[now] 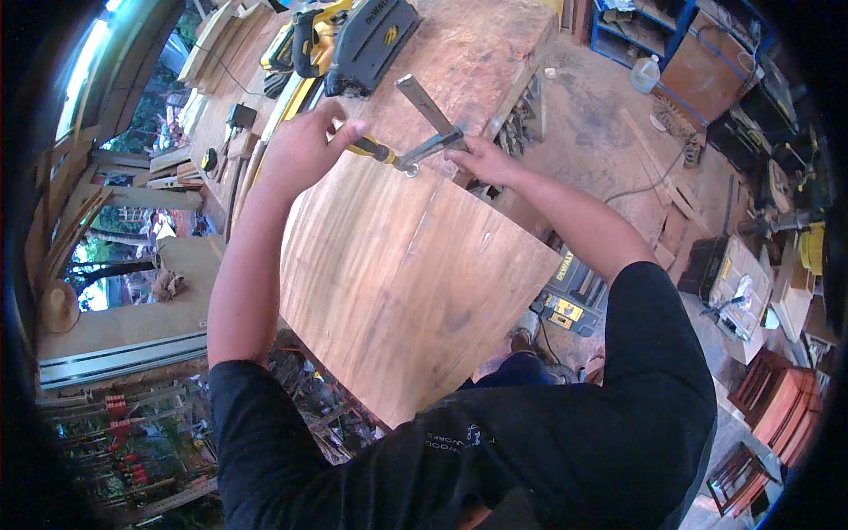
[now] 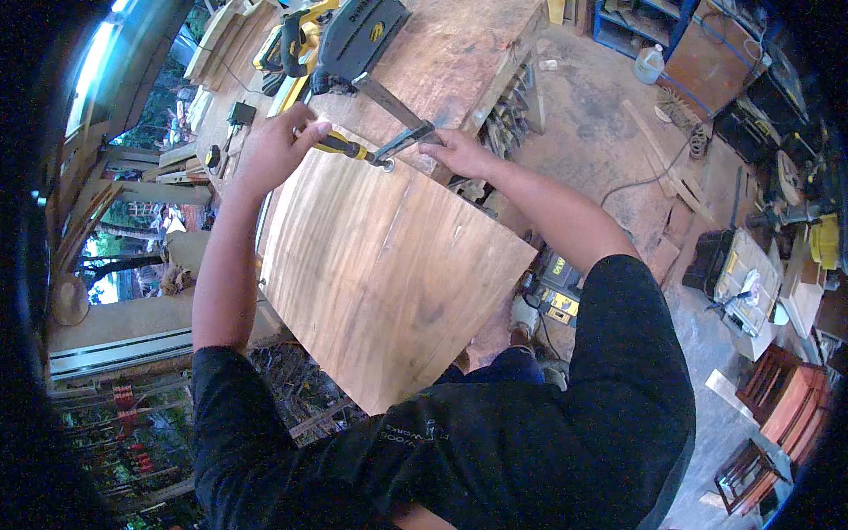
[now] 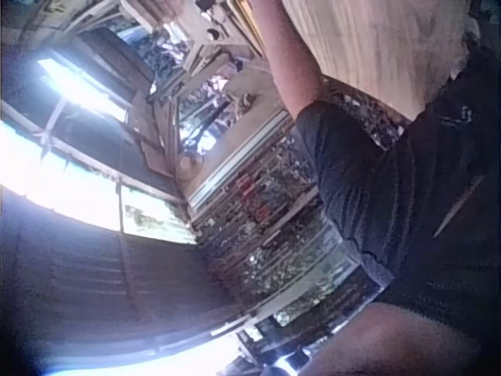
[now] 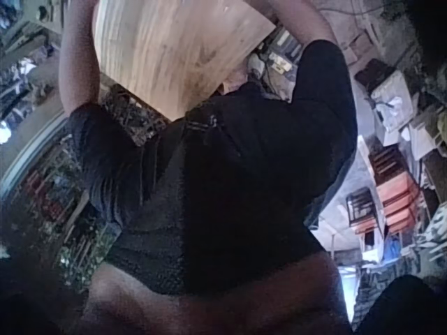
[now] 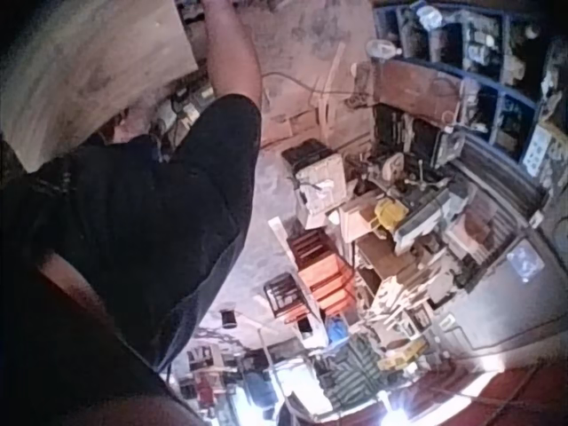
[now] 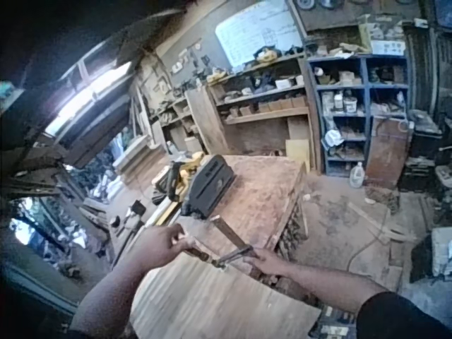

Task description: Measuring, clamping, and cutting a wooden board using a track saw with dust collection.

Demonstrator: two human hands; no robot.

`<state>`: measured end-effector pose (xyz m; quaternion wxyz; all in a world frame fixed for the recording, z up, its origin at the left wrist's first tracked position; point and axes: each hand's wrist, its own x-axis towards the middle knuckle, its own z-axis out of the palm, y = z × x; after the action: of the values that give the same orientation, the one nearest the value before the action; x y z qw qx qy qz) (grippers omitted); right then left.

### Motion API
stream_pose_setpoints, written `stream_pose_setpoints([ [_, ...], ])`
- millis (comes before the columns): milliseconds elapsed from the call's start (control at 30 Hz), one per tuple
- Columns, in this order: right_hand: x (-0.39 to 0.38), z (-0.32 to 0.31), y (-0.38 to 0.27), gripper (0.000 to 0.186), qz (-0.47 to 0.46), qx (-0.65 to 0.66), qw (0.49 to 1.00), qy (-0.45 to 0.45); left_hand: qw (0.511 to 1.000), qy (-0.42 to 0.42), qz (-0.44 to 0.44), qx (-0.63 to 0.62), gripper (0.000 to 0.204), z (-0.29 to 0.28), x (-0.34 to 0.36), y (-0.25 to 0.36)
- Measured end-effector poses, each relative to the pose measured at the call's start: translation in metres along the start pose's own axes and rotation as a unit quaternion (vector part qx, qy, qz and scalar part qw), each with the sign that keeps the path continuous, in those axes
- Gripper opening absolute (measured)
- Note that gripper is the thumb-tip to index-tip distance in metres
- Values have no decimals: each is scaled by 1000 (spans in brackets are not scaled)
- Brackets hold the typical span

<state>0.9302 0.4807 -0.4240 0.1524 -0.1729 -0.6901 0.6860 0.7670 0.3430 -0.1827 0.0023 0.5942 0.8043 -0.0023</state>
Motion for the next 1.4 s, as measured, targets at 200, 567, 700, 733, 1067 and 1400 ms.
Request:
stream_pose_setpoints([
  [200, 0, 3, 2, 29, -17, -6, 1000, 15, 990, 25, 135, -28, 42, 1, 3, -3],
  [567, 7, 6, 23, 26, -47, -4, 998, 29, 953, 113, 274, 61, 31, 3, -8, 4],
  [700, 14, 10, 34, 25, -98, 59, 993, 28, 971, 32, 225, 69, 43, 71, -28, 43],
  [733, 14, 10, 35, 25, -114, 66, 991, 21, 975, 14, 212, 66, 43, 91, -28, 53],
  [1067, 4, 4, 24, 23, -86, 82, 993, 15, 989, 11, 132, -70, 73, 118, -27, 60],
  [1400, 12, 3, 29, 21, -102, 18, 995, 4, 772, 348, -97, -523, 25, 74, -10, 34],
])
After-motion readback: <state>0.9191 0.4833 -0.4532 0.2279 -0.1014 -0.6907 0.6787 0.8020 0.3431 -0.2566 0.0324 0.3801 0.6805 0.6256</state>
